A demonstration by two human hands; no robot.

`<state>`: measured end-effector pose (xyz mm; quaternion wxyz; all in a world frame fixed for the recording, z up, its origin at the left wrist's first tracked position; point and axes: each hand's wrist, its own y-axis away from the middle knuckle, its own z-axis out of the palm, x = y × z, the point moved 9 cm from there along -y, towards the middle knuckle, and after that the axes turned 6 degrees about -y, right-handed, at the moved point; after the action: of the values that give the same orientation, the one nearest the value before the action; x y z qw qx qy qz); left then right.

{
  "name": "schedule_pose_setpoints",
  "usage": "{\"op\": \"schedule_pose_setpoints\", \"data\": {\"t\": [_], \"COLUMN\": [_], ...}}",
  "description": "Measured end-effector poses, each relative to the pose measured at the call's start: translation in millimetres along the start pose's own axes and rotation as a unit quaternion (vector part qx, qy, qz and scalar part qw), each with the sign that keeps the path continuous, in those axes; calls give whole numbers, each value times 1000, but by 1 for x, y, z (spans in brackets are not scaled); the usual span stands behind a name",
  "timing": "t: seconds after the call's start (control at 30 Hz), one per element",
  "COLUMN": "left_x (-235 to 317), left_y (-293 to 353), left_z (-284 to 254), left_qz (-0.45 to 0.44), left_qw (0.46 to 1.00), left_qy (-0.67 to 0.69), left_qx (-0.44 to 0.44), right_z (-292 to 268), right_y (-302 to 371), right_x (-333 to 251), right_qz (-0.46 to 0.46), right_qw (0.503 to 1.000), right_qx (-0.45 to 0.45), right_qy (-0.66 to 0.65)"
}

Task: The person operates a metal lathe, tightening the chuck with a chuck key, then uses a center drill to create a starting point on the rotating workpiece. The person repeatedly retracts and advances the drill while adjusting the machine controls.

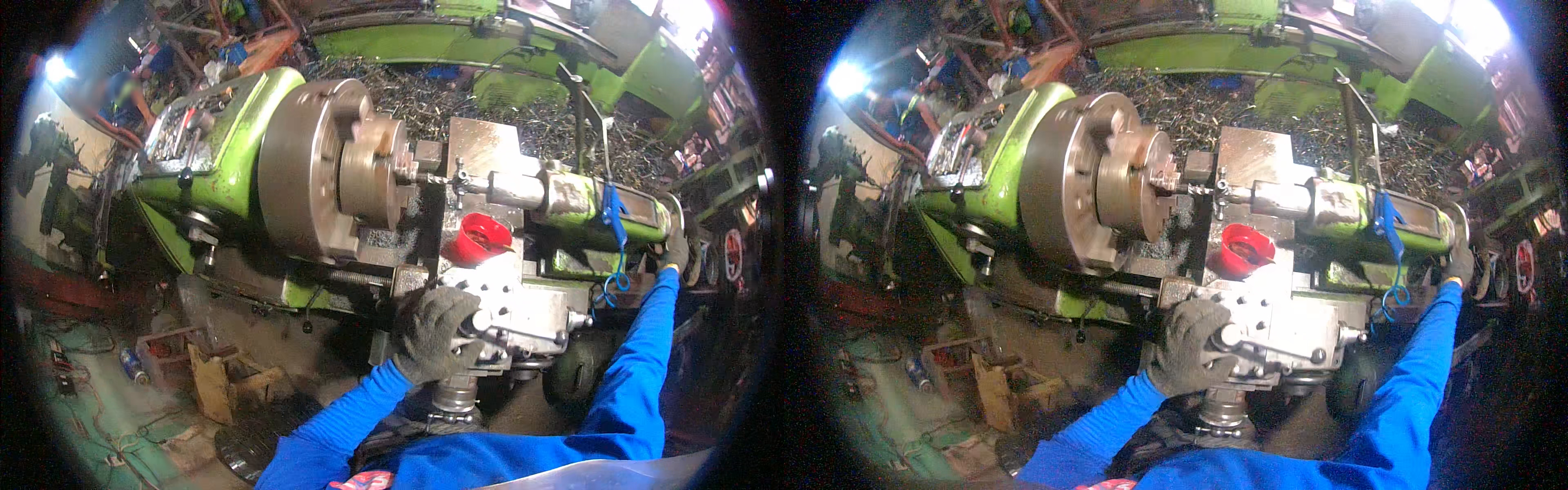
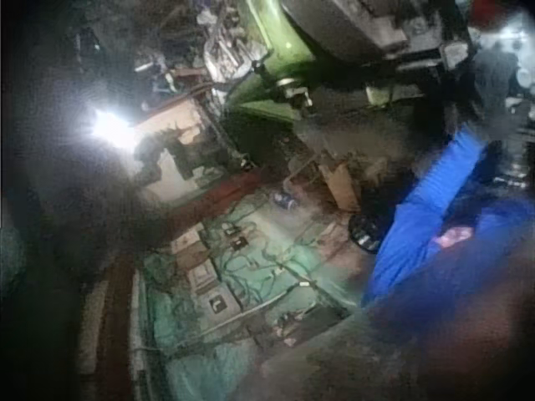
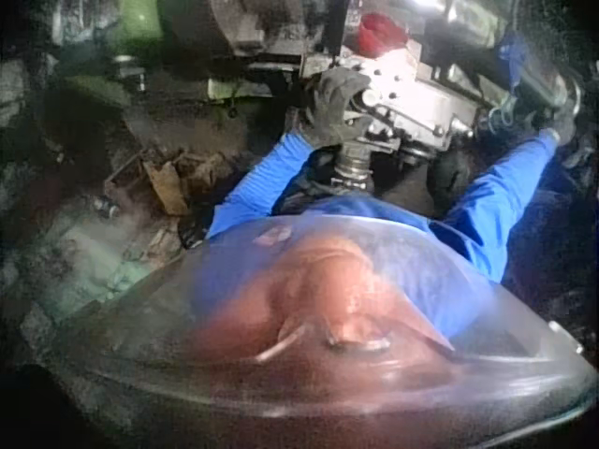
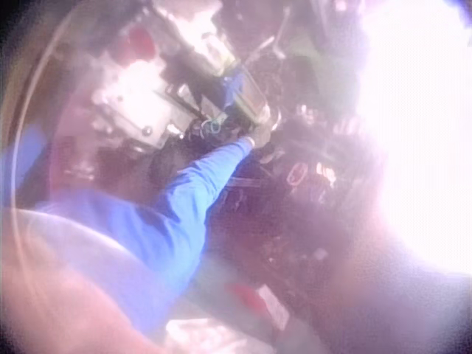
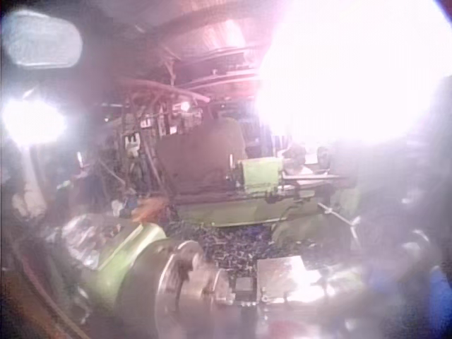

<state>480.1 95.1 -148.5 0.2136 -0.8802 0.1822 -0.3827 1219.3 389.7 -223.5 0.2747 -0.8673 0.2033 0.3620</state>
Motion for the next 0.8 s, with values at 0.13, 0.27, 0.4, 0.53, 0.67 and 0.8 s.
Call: {"op": "schedule_pose_setpoints", "data": {"t": [0.13, 0.27, 0.4, 0.53, 0.67, 0.8], "left_x": [7, 12, -25, -150, -265, -259], "left_y": [2, 35, 134, 325, 571, 692], "left_z": [-7, -18, -26, -43, -61, -115], "left_qz": [14, 2, -47, -368, -557, -604], "left_qw": [997, 994, 994, 921, 685, 611], "left_qy": [-39, -63, -75, -73, -130, -173], "left_qx": [68, 84, 60, -102, -450, -482], "right_z": [-2, 26, 22, 40, 36, 38], "right_y": [128, 257, 373, 408, 417, 418], "right_x": [-140, -255, -410, -454, -445, -428], "right_qz": [-312, -69, -167, -206, -122, -68], "right_qw": [940, 974, 969, 957, 969, 974], "right_qx": [134, 0, -15, -80, -75, -87], "right_qy": [24, -217, -181, 190, 202, 198]}}
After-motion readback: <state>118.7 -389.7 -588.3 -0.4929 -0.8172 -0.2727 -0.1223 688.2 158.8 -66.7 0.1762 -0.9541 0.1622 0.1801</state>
